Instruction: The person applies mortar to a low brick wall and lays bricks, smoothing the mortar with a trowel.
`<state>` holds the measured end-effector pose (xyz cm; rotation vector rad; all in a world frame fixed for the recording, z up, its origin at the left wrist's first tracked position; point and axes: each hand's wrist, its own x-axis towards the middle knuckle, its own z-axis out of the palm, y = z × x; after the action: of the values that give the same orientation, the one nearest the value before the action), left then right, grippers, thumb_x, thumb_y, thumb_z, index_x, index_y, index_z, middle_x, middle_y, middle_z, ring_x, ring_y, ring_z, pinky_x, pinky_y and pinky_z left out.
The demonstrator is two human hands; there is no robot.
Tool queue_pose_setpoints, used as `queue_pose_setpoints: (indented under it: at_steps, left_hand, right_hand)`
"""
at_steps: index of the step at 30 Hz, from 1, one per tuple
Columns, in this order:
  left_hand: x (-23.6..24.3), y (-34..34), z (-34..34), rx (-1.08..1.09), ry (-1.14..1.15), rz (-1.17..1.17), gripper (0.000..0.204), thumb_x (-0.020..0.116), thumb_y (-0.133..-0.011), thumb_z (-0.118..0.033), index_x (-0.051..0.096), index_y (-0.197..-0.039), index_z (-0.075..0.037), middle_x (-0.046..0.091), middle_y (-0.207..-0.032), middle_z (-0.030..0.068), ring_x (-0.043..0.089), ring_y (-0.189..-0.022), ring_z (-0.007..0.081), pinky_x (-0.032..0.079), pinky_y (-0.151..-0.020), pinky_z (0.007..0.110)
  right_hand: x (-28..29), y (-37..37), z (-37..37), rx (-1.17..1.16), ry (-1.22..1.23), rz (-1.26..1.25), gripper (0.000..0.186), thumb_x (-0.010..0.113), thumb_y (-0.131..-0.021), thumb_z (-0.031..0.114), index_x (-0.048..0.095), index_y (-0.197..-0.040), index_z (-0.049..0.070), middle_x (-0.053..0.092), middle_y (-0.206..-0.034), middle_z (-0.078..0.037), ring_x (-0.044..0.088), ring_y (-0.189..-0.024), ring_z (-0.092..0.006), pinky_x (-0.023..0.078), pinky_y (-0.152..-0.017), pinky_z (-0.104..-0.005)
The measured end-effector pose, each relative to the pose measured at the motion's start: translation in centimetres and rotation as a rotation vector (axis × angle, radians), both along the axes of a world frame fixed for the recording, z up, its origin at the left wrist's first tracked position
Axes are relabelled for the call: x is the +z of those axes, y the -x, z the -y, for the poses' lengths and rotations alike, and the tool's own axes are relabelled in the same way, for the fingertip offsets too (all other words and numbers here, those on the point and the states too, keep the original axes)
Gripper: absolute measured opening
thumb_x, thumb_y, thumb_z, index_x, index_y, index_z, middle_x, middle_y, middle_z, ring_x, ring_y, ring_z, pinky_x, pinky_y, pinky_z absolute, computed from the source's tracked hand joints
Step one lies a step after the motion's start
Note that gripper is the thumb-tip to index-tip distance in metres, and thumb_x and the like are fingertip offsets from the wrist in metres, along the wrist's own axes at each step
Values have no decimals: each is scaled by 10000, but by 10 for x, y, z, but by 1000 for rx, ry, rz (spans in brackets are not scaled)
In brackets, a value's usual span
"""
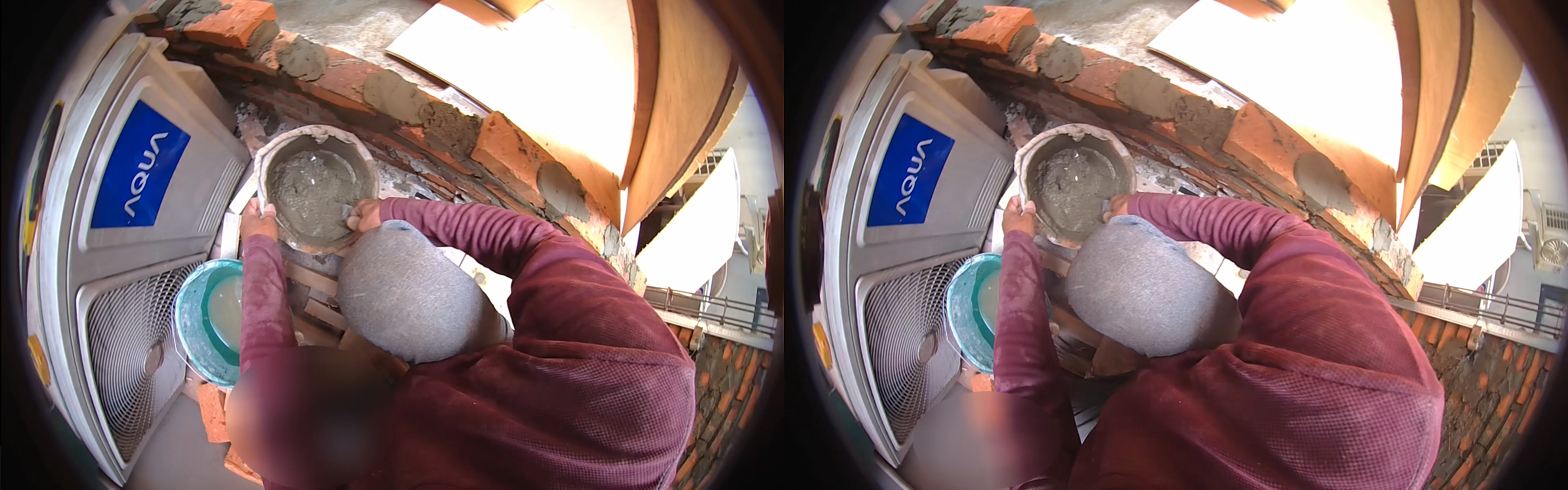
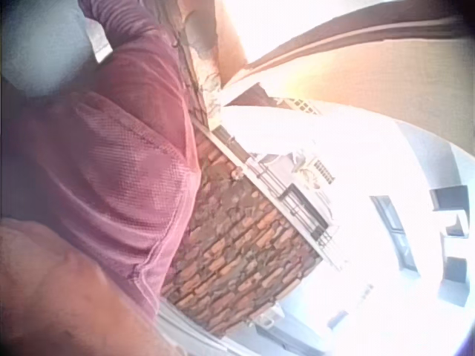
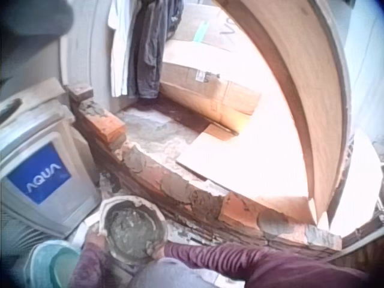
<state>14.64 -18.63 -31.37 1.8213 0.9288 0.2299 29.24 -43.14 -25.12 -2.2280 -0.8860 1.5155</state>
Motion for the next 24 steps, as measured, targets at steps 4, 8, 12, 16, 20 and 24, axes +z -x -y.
queue_pose_setpoints:
  at_steps: [4, 8, 12, 16, 20, 24]
  left_hand:
    - [23, -9, 15, 16, -4, -56, 272, 657, -864, -139, 590, -1068, 28, 680, -967, 159, 653, -890, 263, 486, -853, 351]
    - [48, -19, 19, -20, -165, -115, 334, 685, -845, -194, 604, -1099, 7, 679, -1003, 206, 655, -955, 337, 483, -864, 386]
    - [60, -20, 21, 63, -112, -166, 298, 687, -841, -167, 617, -1081, -6, 682, -1014, 192, 657, -967, 325, 480, -867, 380]
    - [79, -27, 26, 60, -49, -199, 302, 686, -846, -162, 611, -1090, -2, 677, -1048, 195, 649, -993, 328, 473, -884, 378]
    - [72, -26, 28, 95, -77, -220, 403, 685, -854, -185, 588, -1213, -29, 652, -1159, 195, 619, -1098, 334, 466, -947, 385]
    - [89, -38, 47, 70, -34, -270, 502, 681, -861, -200, 538, -1321, -59, 624, -1234, 182, 583, -1166, 332, 454, -991, 387]
  right_hand:
    - [6, 1, -2, -325, -247, -715, 56, 601, -859, 128, 589, -833, 80, 549, -680, 1, 542, -632, -130, 430, -550, -305]
    - [11, -12, -2, -877, -250, -1581, 253, 564, -897, 132, 523, -1074, -44, 494, -666, -13, 423, -444, -83, 352, -379, -233]
    - [15, -16, 13, -941, -296, -1818, 356, 556, -946, 217, 537, -1154, -72, 563, -747, -65, 502, -472, -107, 418, -395, -229]
    - [39, -34, 47, -489, -258, -949, 350, 582, -968, 284, 622, -1134, -22, 648, -987, -84, 626, -834, -151, 503, -757, -274]
    - [52, -37, 36, 89, -269, 14, 362, 504, -998, 343, 583, -1166, 33, 586, -775, -52, 589, -735, -140, 470, -665, -253]
    - [-11, -87, 25, 636, -229, 252, 419, 619, -861, 339, 551, -1160, 53, 619, -788, -119, 636, -824, -241, 517, -751, -347]
